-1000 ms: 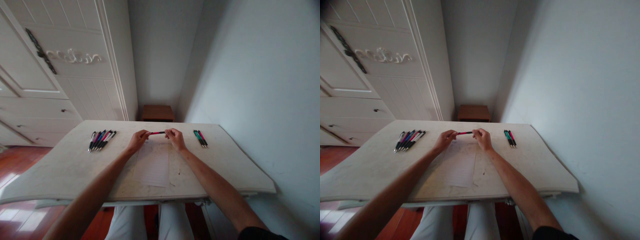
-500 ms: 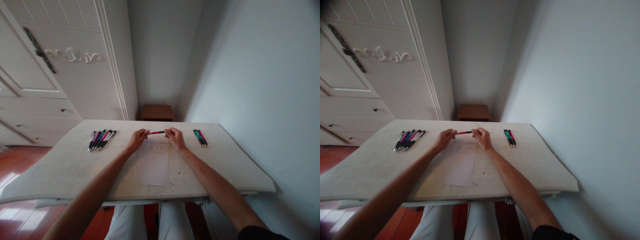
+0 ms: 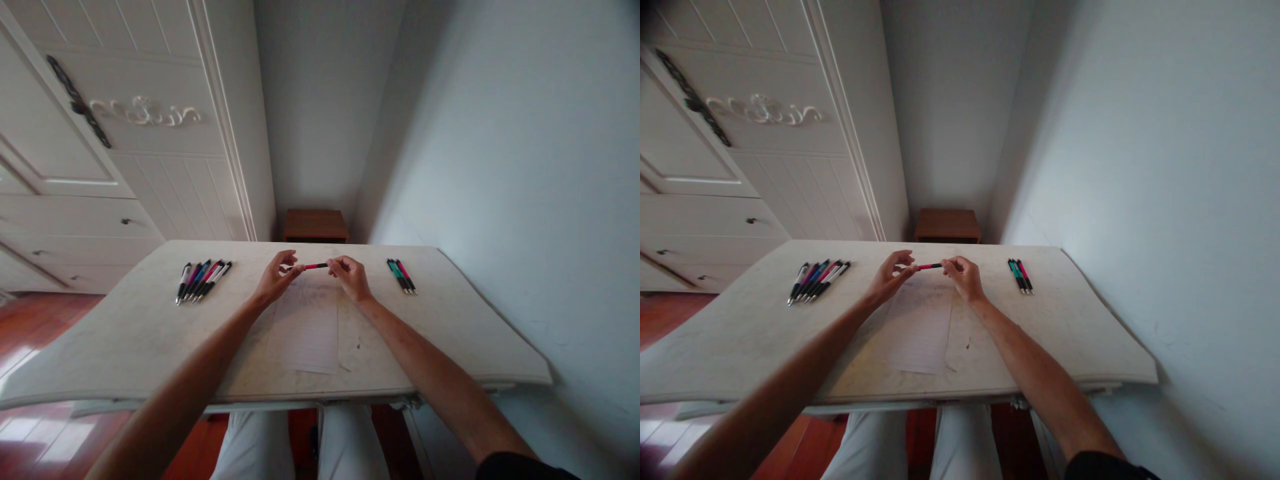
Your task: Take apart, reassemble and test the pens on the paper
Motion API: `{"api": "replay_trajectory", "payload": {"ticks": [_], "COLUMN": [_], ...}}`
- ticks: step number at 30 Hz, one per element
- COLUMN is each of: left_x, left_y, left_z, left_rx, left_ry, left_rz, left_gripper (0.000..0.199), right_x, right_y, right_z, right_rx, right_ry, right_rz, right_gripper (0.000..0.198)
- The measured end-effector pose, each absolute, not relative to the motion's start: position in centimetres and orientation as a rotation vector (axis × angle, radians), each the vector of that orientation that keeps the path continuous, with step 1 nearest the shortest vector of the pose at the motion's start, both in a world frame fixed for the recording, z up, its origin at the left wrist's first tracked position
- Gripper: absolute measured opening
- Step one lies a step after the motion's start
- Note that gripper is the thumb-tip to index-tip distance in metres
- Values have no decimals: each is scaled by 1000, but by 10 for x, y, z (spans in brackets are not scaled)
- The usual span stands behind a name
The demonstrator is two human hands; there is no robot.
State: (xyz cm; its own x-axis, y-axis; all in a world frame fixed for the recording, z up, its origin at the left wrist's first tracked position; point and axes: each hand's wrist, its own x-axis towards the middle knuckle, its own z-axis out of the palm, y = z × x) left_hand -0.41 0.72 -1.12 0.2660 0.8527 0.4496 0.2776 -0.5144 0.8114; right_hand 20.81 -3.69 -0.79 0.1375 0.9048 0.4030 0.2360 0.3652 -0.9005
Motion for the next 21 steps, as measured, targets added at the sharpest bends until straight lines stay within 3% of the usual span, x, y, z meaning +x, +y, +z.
{"api": "replay_trajectory", "payload": {"ticks": [5,11,17,21], "left_x": [-7,-8,-8,-8], "left_y": [14,11,10,12], "left_z": [-16,-9,-10,-15], "left_rx": [2080,2105,1991,1970], "left_ry": [1053,1057,1043,1019], "left_rz": [1081,1211,1284,1144], "left_gripper": [42,29,46,50], "right_x": [208,209,208,208], "right_y": [-36,-36,-37,-37], "right_z": [-11,-8,-4,-5], "right_rx": [-1129,-1120,-1134,-1113], "right_ry": [-1406,-1395,-1328,-1330], "right_rz": [636,632,646,658], "right_gripper": [36,36,39,38]}}
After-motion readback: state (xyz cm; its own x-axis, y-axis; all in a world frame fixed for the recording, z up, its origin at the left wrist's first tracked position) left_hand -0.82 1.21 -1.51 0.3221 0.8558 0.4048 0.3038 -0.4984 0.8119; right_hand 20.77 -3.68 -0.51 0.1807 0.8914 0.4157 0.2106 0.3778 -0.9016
